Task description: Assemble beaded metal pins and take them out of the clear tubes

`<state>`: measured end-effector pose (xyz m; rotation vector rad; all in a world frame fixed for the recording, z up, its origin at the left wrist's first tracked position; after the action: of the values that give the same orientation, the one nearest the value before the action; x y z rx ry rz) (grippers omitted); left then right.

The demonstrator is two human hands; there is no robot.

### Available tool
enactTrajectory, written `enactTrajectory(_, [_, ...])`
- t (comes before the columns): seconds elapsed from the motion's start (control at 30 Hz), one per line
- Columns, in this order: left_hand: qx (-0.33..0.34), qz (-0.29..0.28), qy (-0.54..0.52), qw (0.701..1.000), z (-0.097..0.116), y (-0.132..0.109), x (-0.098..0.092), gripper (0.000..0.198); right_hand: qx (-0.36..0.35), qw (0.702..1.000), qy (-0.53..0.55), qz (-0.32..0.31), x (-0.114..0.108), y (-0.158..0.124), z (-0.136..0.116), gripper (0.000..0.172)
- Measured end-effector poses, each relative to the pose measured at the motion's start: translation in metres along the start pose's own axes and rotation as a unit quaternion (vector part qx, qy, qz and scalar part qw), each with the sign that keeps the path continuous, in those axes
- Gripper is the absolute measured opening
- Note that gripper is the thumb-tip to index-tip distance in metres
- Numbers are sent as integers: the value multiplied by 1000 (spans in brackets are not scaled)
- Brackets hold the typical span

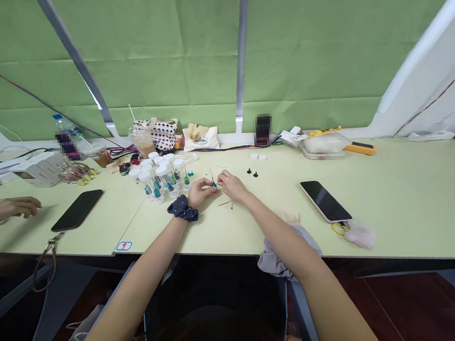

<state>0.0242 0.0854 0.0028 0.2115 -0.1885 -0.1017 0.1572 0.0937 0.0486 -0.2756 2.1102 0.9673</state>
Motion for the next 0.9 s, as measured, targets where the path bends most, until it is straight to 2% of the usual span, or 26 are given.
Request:
enactTrajectory(0.37, [-13,-14,-8,1000,-1,1,1,43,5,999,44,14,-1,2,2,10])
enactTrajectory(0.73, [-8,-3,1,1000,1,0,1,43,-6,1000,-9,-19,4,0,3,13])
enactTrajectory(0.9, [-16,-10,-8,1000,-2,1,1,42,-4,1000,-12,0,0,0,1,13])
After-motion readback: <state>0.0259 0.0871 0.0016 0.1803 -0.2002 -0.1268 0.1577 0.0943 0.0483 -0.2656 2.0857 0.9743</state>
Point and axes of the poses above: each hand's wrist, its own y-axis towards the middle knuckle, its own x-axis out of the palm, z = x × y, the point moved 6 cm from there along y, towards the middle knuckle, and after that the axes turned 4 degrees about z, right-handed, at the moved point
